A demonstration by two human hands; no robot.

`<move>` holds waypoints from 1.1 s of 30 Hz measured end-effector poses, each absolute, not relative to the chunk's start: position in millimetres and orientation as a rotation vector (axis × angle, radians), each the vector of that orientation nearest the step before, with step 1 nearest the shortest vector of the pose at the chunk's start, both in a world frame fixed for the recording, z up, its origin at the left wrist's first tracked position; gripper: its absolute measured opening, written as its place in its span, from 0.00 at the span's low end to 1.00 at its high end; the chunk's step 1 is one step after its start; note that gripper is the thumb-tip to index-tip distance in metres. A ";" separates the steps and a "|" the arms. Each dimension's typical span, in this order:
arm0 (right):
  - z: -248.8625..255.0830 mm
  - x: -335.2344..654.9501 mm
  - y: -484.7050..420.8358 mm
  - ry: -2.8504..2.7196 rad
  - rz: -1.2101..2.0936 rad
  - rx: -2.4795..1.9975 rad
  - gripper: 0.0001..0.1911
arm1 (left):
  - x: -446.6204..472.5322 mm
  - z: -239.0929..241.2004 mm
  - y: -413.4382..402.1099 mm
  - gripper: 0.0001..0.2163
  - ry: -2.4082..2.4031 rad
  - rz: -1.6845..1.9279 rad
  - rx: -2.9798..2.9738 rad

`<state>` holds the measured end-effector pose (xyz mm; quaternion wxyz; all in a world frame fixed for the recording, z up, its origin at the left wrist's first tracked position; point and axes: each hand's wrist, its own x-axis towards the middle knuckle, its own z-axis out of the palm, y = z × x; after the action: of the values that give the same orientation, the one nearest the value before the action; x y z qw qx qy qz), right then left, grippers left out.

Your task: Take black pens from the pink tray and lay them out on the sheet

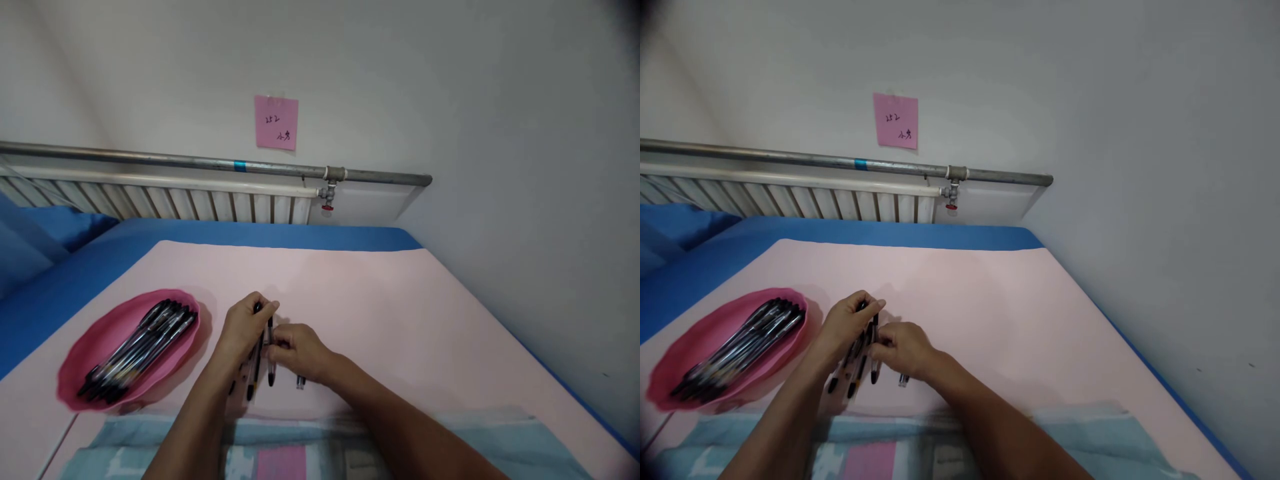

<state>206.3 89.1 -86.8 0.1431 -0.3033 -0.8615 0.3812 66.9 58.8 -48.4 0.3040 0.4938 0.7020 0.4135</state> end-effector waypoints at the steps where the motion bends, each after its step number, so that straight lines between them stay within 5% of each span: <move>1: -86.5 206.3 89.0 -2.482 1.092 -0.884 0.11 | 66.7 -49.2 59.1 0.12 1.838 1.099 1.314; 33: -87.9 205.2 87.5 -2.575 0.930 -0.890 0.09 | 61.7 -51.3 58.6 0.13 1.769 0.956 1.490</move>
<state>205.2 87.5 -87.9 0.1309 -0.3065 -0.8868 0.3202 61.7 58.6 -51.3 0.3142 0.5652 0.6711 0.3625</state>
